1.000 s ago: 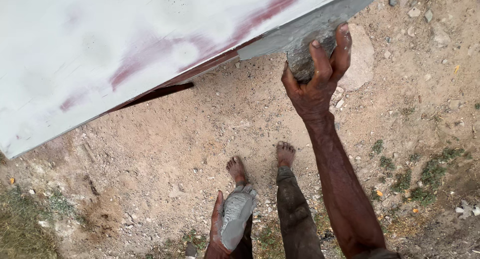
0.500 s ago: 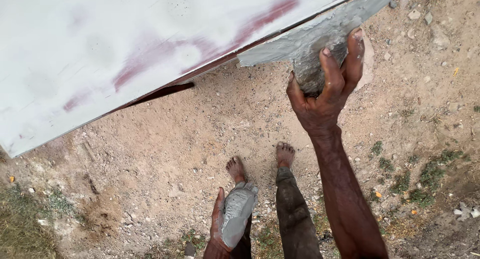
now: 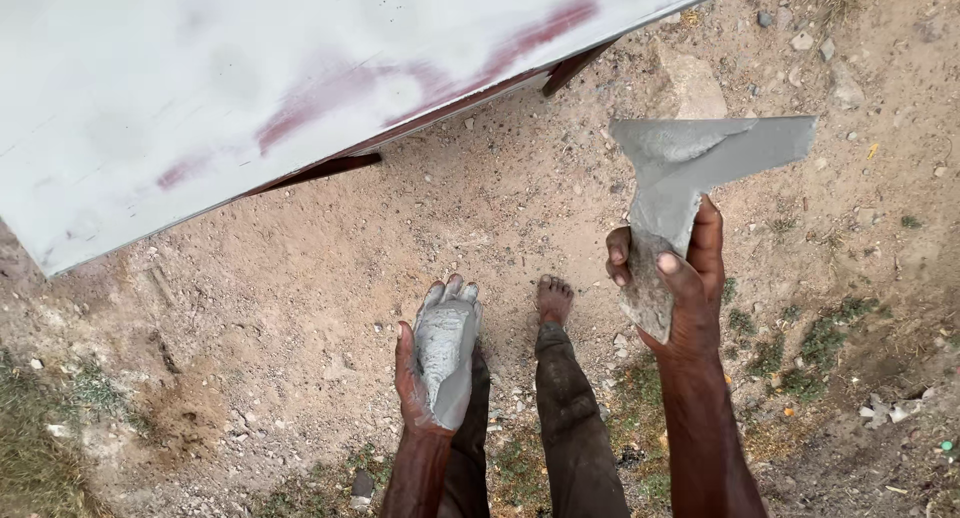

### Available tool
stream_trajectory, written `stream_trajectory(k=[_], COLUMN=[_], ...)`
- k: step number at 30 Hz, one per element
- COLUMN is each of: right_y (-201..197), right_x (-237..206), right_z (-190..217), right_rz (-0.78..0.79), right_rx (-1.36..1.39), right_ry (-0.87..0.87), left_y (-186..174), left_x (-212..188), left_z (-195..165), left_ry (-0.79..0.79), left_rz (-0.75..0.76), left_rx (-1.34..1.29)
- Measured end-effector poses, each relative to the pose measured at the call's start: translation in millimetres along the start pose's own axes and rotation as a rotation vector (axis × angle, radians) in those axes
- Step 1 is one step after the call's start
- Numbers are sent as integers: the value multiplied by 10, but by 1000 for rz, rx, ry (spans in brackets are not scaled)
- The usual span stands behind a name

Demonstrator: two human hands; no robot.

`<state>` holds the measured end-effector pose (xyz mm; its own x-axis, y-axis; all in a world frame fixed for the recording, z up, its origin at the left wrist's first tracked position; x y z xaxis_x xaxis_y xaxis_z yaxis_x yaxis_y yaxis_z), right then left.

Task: The person applies a white plaster-like substance to the edges and surfaces of a metal cabinet using a trowel. They repeatedly scoop material from their left hand and spread it along the cabinet's edges and panels.

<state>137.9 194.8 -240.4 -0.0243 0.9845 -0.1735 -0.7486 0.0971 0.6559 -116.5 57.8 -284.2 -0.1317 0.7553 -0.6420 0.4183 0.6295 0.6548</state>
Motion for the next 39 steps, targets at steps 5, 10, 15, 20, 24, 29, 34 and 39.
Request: stream_trajectory(k=[5, 10, 15, 20, 24, 29, 34, 39], right_y=[383, 778, 1037, 875, 914, 1431, 1554, 1111], right_x=[-759, -1133, -1325, -1016, -538, 8, 63, 251], right_z=[54, 179, 191, 359, 432, 342, 159, 300], right_rz=[125, 291, 361, 232, -100, -102, -70, -181], right_rx=[766, -146, -1006, -1246, -1121, -1332, -1379, -1325], right_ry=[466, 162, 202, 292, 158, -125, -157, -173], left_y=[879, 1309, 1592, 1620, 1022, 26, -699, -892], left_x=[73, -77, -267, -337, -436, -790, -1144, -1208], left_z=[-174, -114, -356, -833, -903, -906, -908, -892], left_ry=[-164, -92, 54, 52, -2, -76, -167, -179], left_rz=[396, 252, 220, 520, 344, 140, 16, -26], left_rx=[-477, -410, -155, -236, -160, -129, -204, -196])
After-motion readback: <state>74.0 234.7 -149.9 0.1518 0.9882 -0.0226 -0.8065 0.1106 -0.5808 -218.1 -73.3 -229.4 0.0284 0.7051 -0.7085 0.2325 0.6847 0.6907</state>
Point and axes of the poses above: each hand's wrist, its own x-axis towards the middle knuckle, its own y-axis out of the palm, z = x × y, the point moved 6 cm from there along x, towards the middle knuckle, and after that the axes turned 9 degrees about x, right-handed, at the moved point
